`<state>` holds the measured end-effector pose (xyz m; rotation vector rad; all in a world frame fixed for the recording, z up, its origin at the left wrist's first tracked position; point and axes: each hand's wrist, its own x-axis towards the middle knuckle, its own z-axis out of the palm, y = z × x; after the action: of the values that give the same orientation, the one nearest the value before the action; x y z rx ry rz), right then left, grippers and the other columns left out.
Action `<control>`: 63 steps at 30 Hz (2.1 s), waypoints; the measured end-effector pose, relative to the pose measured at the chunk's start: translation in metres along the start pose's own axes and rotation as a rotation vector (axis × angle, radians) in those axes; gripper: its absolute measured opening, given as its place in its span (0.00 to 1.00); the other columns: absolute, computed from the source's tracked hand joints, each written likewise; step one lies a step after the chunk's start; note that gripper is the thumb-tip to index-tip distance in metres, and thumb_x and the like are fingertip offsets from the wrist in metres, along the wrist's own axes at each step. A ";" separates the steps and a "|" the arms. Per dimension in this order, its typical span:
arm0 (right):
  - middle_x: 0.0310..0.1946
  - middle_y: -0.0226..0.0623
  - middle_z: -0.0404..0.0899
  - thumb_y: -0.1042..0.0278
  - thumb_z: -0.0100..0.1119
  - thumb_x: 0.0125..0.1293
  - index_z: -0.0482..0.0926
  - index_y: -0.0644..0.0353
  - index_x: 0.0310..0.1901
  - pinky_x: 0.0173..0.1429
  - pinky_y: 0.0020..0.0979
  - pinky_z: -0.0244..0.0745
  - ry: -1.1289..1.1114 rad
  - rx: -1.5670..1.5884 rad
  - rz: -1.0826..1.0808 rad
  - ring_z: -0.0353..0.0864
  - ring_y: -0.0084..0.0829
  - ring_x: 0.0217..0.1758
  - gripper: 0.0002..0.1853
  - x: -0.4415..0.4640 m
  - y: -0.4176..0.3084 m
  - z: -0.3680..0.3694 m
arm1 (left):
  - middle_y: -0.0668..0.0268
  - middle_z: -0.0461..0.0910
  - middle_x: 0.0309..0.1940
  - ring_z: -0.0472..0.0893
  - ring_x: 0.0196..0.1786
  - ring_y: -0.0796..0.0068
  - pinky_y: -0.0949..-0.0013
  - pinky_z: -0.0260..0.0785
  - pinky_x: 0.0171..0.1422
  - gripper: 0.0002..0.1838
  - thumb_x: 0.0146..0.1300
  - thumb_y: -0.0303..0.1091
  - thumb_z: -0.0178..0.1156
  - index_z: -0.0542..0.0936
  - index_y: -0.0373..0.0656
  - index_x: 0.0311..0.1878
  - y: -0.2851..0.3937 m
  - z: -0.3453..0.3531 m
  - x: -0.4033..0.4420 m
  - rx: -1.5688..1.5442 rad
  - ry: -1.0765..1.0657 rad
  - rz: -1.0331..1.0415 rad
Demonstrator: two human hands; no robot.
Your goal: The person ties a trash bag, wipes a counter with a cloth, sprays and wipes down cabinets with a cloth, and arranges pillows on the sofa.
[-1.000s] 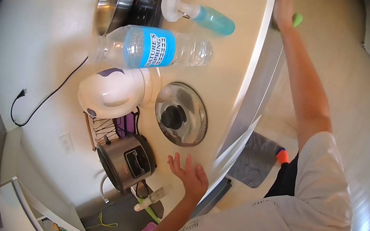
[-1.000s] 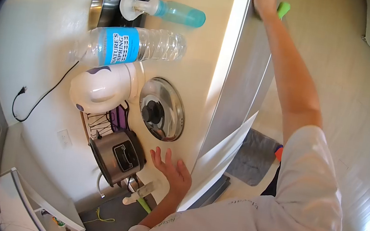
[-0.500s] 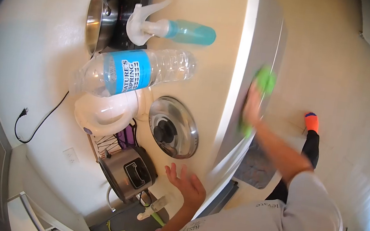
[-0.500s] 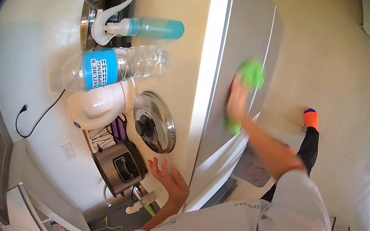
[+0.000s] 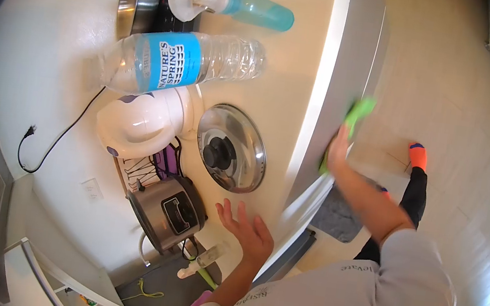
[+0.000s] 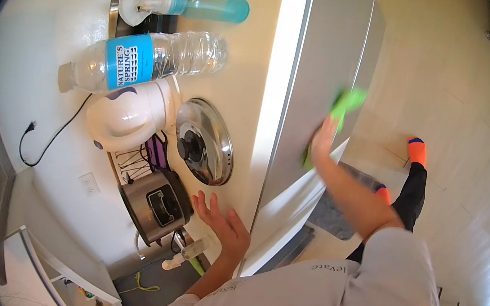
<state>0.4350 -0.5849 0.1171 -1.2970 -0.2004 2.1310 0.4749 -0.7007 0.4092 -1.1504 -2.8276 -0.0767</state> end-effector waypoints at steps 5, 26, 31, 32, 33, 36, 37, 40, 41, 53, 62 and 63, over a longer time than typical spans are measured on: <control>0.54 0.40 0.67 0.52 0.34 0.69 0.63 0.63 0.58 0.59 0.33 0.63 0.235 0.132 0.587 0.67 0.35 0.55 0.25 -0.014 0.064 -0.052 | 0.41 0.46 0.65 0.41 0.68 0.37 0.39 0.33 0.67 0.25 0.62 0.25 0.43 0.55 0.32 0.63 0.002 0.001 -0.002 0.027 0.022 -0.032; 0.64 0.56 0.52 0.67 0.28 0.70 0.55 0.67 0.63 0.71 0.43 0.46 0.040 -1.203 -0.753 0.47 0.53 0.69 0.23 0.312 -0.002 -0.032 | 0.42 0.44 0.66 0.46 0.69 0.41 0.45 0.39 0.69 0.25 0.68 0.32 0.38 0.50 0.31 0.65 -0.006 0.008 -0.005 0.158 0.019 -0.019; 0.49 0.42 0.72 0.42 0.36 0.67 0.68 0.68 0.54 0.55 0.36 0.66 0.355 -0.531 0.447 0.71 0.35 0.49 0.33 0.152 0.145 -0.150 | 0.45 0.47 0.66 0.47 0.68 0.41 0.41 0.39 0.68 0.26 0.69 0.37 0.38 0.51 0.34 0.65 -0.012 0.017 -0.015 0.147 0.101 -0.084; 0.50 0.43 0.71 0.43 0.35 0.67 0.69 0.68 0.53 0.55 0.36 0.66 0.345 -0.307 0.530 0.71 0.35 0.49 0.32 0.139 0.155 -0.158 | 0.46 0.48 0.66 0.48 0.68 0.41 0.41 0.40 0.68 0.26 0.69 0.38 0.38 0.52 0.35 0.65 -0.012 0.017 -0.014 0.170 0.101 -0.069; 0.51 0.43 0.71 0.44 0.35 0.68 0.69 0.68 0.53 0.56 0.36 0.66 0.330 -0.081 0.609 0.71 0.35 0.49 0.31 0.136 0.162 -0.159 | 0.47 0.50 0.65 0.50 0.68 0.41 0.41 0.41 0.68 0.25 0.69 0.39 0.37 0.53 0.35 0.65 -0.012 0.017 -0.012 0.197 0.101 -0.054; 0.52 0.43 0.71 0.45 0.33 0.68 0.68 0.68 0.54 0.57 0.37 0.64 0.048 -0.252 0.324 0.70 0.35 0.52 0.31 0.213 0.192 -0.202 | 0.47 0.53 0.64 0.53 0.67 0.41 0.42 0.43 0.68 0.25 0.69 0.42 0.36 0.55 0.35 0.64 -0.014 0.019 -0.015 0.242 0.137 -0.065; 0.55 0.43 0.68 0.44 0.30 0.69 0.65 0.68 0.57 0.60 0.36 0.63 0.075 -0.230 0.399 0.68 0.36 0.56 0.32 0.260 0.174 -0.189 | 0.47 0.54 0.64 0.54 0.67 0.42 0.42 0.43 0.68 0.26 0.69 0.43 0.36 0.56 0.35 0.64 -0.017 0.022 -0.016 0.246 0.162 -0.076; 0.63 0.42 0.60 0.37 0.30 0.67 0.57 0.63 0.65 0.66 0.35 0.55 0.082 0.096 0.374 0.59 0.35 0.64 0.37 0.310 -0.053 -0.029 | 0.46 0.53 0.64 0.55 0.66 0.43 0.43 0.43 0.68 0.28 0.69 0.45 0.35 0.55 0.32 0.64 -0.025 0.018 -0.017 0.321 0.129 -0.042; 0.62 0.43 0.61 0.37 0.30 0.66 0.57 0.64 0.64 0.65 0.35 0.55 0.025 -0.001 0.217 0.60 0.37 0.63 0.38 0.338 -0.080 -0.008 | 0.46 0.53 0.64 0.54 0.67 0.43 0.43 0.43 0.68 0.28 0.69 0.45 0.35 0.55 0.32 0.64 -0.025 0.020 -0.015 0.322 0.135 -0.050; 0.53 0.44 0.71 0.44 0.28 0.69 0.62 0.66 0.61 0.61 0.35 0.63 0.187 -0.292 0.321 0.72 0.37 0.54 0.33 0.355 0.070 -0.134 | 0.45 0.51 0.65 0.53 0.67 0.44 0.46 0.42 0.69 0.30 0.69 0.47 0.34 0.52 0.31 0.65 -0.023 0.039 0.007 0.356 0.137 -0.090; 0.50 0.40 0.73 0.47 0.30 0.70 0.67 0.63 0.57 0.55 0.40 0.68 0.216 -0.110 0.318 0.73 0.37 0.52 0.29 0.399 0.180 -0.217 | 0.45 0.49 0.66 0.52 0.68 0.46 0.47 0.40 0.70 0.31 0.69 0.48 0.33 0.50 0.31 0.66 -0.022 0.046 0.016 0.342 0.140 -0.111; 0.49 0.39 0.74 0.47 0.30 0.70 0.68 0.63 0.57 0.54 0.41 0.69 0.209 -0.116 0.299 0.73 0.37 0.51 0.29 0.429 0.174 -0.203 | 0.45 0.49 0.66 0.52 0.68 0.46 0.48 0.40 0.70 0.31 0.69 0.48 0.33 0.50 0.31 0.66 -0.022 0.045 0.017 0.344 0.137 -0.108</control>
<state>0.3941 -0.5103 -0.3807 -1.6960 -0.0436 2.2329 0.4442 -0.7010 0.3661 -0.8825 -2.6425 0.3001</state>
